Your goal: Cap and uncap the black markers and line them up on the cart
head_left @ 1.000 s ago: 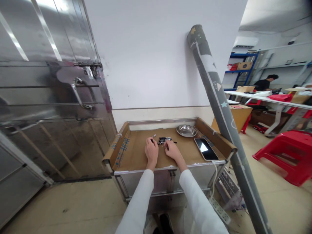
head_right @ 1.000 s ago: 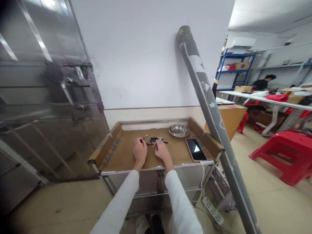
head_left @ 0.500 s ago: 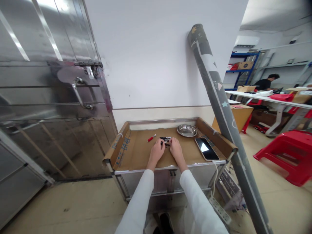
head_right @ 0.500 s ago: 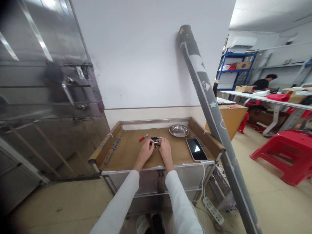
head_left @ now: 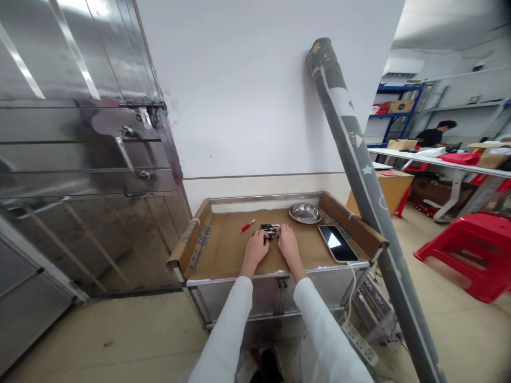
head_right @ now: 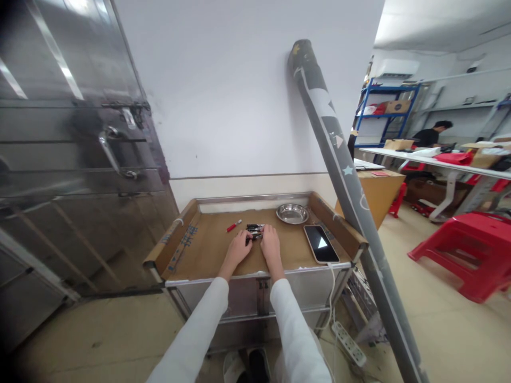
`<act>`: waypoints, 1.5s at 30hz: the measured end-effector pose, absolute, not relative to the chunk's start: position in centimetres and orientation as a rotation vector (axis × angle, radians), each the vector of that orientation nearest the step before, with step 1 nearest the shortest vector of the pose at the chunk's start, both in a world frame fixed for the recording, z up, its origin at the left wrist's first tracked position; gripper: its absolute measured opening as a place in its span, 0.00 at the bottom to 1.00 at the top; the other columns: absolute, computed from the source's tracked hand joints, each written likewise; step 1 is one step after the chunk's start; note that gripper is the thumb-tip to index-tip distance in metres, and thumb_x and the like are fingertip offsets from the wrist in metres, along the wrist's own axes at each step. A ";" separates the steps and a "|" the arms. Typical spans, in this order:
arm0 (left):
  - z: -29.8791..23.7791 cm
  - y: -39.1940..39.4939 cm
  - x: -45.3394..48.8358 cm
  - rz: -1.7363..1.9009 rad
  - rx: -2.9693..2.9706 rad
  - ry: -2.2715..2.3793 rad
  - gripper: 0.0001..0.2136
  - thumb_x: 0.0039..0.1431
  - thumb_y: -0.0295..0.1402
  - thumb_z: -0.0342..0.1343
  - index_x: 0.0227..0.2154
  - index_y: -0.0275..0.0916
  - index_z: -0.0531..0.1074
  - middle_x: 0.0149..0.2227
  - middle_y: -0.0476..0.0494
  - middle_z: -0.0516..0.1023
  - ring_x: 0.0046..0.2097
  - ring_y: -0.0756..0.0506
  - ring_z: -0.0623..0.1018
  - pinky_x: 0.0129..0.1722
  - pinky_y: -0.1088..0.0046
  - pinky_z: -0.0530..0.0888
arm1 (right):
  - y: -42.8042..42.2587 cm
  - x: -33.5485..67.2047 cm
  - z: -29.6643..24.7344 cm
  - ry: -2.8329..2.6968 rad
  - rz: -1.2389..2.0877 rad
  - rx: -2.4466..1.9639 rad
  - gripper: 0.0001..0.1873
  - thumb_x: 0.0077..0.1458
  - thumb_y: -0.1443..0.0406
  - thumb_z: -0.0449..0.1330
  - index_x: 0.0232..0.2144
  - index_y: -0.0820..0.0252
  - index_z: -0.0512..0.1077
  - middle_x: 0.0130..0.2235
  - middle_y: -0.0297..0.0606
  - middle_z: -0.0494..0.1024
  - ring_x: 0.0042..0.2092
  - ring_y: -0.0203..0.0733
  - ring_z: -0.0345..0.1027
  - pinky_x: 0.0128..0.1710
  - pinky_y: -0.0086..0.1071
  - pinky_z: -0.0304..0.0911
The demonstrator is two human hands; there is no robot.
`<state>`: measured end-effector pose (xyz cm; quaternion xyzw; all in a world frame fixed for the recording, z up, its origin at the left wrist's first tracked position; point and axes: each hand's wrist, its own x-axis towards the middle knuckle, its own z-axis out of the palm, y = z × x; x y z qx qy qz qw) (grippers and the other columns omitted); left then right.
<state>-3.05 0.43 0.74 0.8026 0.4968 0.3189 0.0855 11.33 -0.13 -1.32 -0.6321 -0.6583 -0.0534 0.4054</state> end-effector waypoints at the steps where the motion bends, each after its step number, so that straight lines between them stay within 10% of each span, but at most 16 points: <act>1: 0.7 0.5 -3.1 0.947 2.392 1.495 0.08 0.56 0.23 0.51 0.36 0.41 0.67 0.41 0.43 0.74 0.44 0.45 0.76 0.47 0.67 0.71 | -0.1 11.3 -1.4 -1.664 -0.126 -1.579 0.14 0.56 0.75 0.45 0.37 0.59 0.67 0.39 0.46 0.73 0.42 0.48 0.64 0.45 0.38 0.59; 20: 1.0 0.3 -3.1 0.873 2.341 1.632 0.09 0.59 0.23 0.48 0.41 0.38 0.66 0.45 0.39 0.69 0.44 0.44 0.76 0.45 0.68 0.71 | 0.2 11.1 -1.3 -1.855 0.134 -1.277 0.11 0.56 0.72 0.49 0.36 0.59 0.69 0.39 0.40 0.76 0.42 0.40 0.68 0.46 0.31 0.62; 45: 0.3 0.7 -3.1 0.885 2.411 1.468 0.06 0.61 0.30 0.52 0.36 0.39 0.73 0.41 0.45 0.70 0.40 0.48 0.75 0.45 0.71 0.71 | -1.0 11.2 -0.5 -1.521 -0.317 -1.981 0.15 0.56 0.74 0.47 0.41 0.66 0.70 0.43 0.53 0.73 0.45 0.51 0.63 0.45 0.39 0.54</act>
